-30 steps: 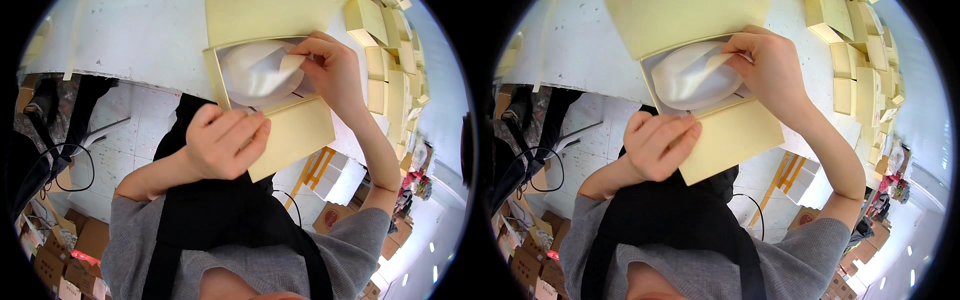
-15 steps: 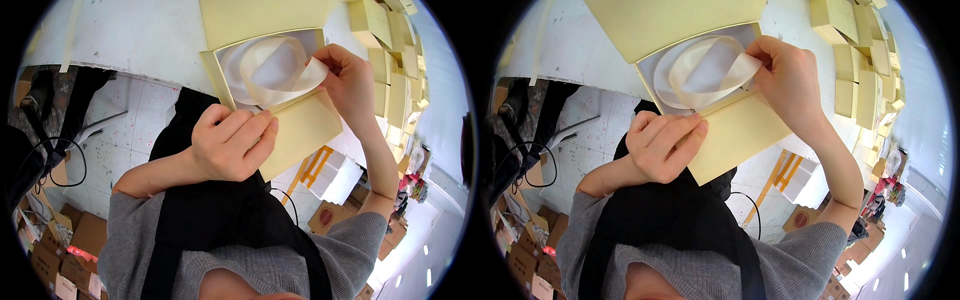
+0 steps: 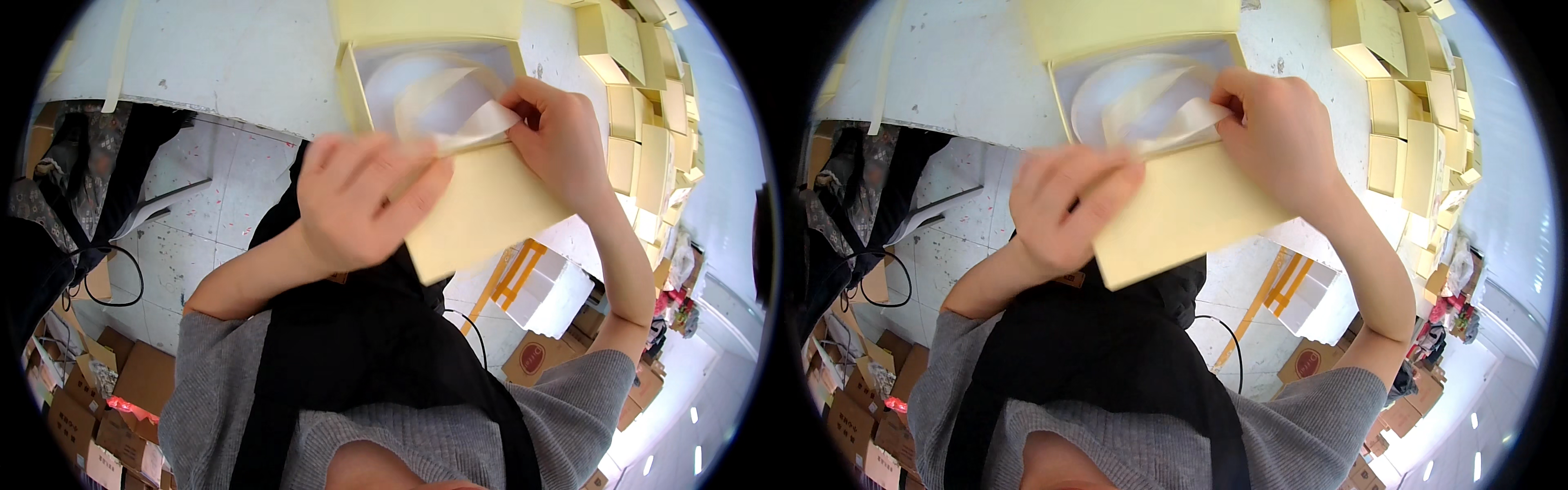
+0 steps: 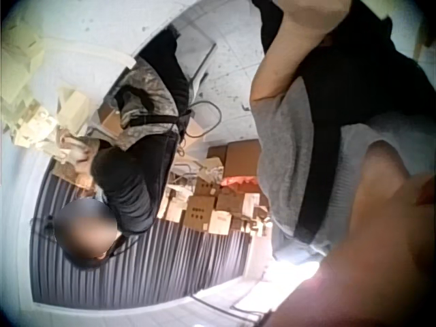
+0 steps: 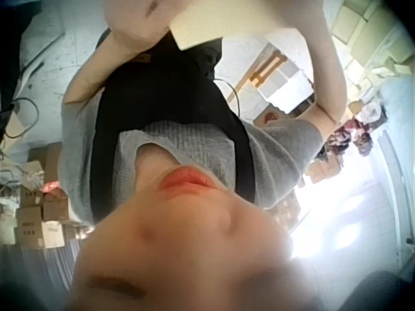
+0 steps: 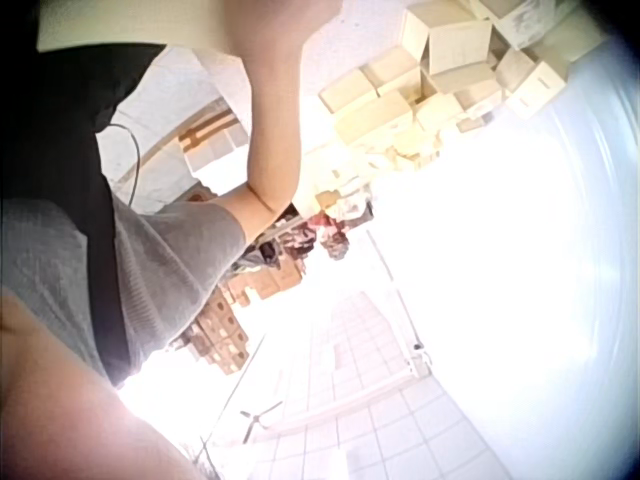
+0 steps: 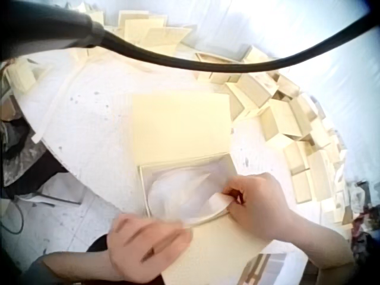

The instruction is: The person assembles small yellow boxes by folding flaps and inserting white ribbons. They repeatedly open and close the boxes, adjust the ribbon placement, and place finished units on the table. Another person works nearby on similar boxes.

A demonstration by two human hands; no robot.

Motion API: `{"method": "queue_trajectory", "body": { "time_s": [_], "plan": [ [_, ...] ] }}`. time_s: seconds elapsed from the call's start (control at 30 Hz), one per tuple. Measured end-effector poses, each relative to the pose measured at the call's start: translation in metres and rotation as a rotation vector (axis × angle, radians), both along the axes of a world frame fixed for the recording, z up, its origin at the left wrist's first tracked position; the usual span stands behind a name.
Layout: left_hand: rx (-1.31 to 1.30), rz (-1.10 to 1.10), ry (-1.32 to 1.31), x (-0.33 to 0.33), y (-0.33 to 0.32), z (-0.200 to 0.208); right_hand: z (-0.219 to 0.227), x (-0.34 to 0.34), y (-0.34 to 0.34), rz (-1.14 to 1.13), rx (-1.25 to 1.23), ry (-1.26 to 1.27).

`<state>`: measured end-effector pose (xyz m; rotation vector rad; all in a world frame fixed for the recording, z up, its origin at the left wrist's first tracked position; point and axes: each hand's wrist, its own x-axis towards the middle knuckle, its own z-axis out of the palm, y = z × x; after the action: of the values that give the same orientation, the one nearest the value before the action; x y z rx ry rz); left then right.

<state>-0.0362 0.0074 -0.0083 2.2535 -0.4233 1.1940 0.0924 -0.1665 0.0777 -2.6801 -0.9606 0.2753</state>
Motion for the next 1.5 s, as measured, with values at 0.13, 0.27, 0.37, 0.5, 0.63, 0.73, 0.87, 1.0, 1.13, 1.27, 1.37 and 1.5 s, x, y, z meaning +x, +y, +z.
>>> {"method": "queue_trajectory", "body": {
  "time_s": [0.13, 0.27, 0.37, 0.5, 0.63, 0.73, 0.87, 1.0, 1.13, 1.27, 1.37, 1.5],
  "plan": [
    [-0.141, -0.190, 0.363, -0.023, 0.011, -0.035, -0.005, 0.011, -0.004, -0.068, 0.083, 0.199],
    [-0.123, -0.139, 0.254, -0.016, -0.034, -0.031, -0.006, 0.013, 0.000, -0.062, 0.085, 0.215],
    [-0.747, -0.442, 0.384, 0.009, -0.055, -0.035, -0.004, 0.011, 0.001, -0.081, 0.039, 0.160],
    [-0.691, -0.390, 0.432, 0.024, -0.057, -0.009, -0.005, 0.009, 0.001, -0.065, 0.044, 0.164],
    [-0.362, -0.208, 0.364, 0.043, -0.056, -0.001, -0.009, 0.013, 0.001, -0.066, 0.075, 0.165],
    [-0.051, -0.174, 0.302, 0.050, -0.059, -0.013, -0.007, 0.014, 0.006, -0.089, -0.005, 0.150],
    [0.341, -0.716, 0.579, -0.001, -0.062, -0.010, -0.010, 0.027, 0.011, -0.097, -0.190, 0.042],
    [0.294, -1.154, 0.828, -0.044, -0.061, -0.029, -0.002, 0.054, 0.016, -0.102, 0.007, -0.065],
    [0.225, -1.256, 0.996, -0.043, -0.065, -0.047, 0.012, 0.105, 0.014, -0.291, 0.423, 0.097],
    [0.251, -1.320, 1.038, -0.039, -0.072, -0.054, 0.051, 0.125, 0.016, -0.422, 0.584, -0.035],
    [0.217, -1.324, 1.051, -0.036, -0.074, -0.055, 0.070, 0.138, 0.015, -0.419, 0.824, -0.147],
    [0.266, -1.276, 1.051, -0.034, -0.077, -0.059, 0.078, 0.209, 0.004, -0.444, 0.978, 0.032]
  ]
}}
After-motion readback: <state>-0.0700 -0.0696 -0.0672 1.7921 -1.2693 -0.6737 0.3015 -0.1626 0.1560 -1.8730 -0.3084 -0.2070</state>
